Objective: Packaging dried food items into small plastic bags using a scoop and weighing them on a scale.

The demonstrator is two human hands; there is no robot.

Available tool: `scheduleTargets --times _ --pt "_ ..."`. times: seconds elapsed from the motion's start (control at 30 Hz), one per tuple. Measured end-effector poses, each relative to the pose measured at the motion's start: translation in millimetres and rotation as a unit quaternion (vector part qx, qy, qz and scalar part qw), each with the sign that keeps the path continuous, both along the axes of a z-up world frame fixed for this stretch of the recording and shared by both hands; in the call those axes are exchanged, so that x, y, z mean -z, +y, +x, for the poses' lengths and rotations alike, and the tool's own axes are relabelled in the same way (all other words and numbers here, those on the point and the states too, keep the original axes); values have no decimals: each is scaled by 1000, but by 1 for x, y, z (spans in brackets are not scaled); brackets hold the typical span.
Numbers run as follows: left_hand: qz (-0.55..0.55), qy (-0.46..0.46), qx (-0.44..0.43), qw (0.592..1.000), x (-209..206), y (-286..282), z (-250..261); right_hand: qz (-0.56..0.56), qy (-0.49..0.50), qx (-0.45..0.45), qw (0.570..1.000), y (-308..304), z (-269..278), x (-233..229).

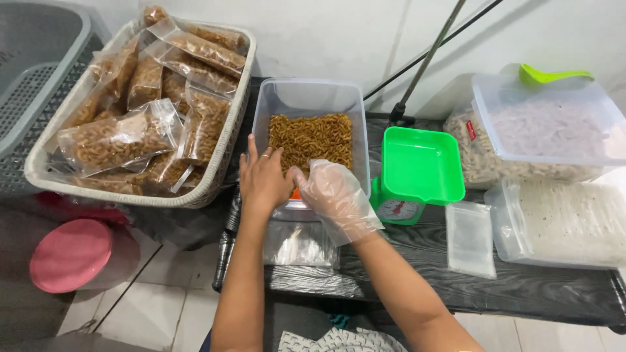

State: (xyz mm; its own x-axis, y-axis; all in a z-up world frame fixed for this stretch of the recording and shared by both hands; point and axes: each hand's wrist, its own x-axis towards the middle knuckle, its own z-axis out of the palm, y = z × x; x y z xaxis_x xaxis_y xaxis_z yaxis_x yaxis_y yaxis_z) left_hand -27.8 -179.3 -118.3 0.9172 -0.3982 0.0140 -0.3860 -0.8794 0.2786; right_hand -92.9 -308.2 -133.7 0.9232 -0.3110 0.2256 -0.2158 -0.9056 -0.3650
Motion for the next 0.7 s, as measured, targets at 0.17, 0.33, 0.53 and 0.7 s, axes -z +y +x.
scheduleTargets --times 0.17,0.33,0.53,0.7 --pt "-4 -15 6 1000 7 1 3 25 -7 12 1000 1 -3 -4" --pt "-1 -24 14 1000 10 1 4 10 -46 17 999 4 -10 -14" --pt "17 -35 8 999 15 1 8 -123 -157 18 980 4 -6 3" --pt "24 -18 0 1000 13 1 7 -190 -202 -39 960 -4 -14 0"
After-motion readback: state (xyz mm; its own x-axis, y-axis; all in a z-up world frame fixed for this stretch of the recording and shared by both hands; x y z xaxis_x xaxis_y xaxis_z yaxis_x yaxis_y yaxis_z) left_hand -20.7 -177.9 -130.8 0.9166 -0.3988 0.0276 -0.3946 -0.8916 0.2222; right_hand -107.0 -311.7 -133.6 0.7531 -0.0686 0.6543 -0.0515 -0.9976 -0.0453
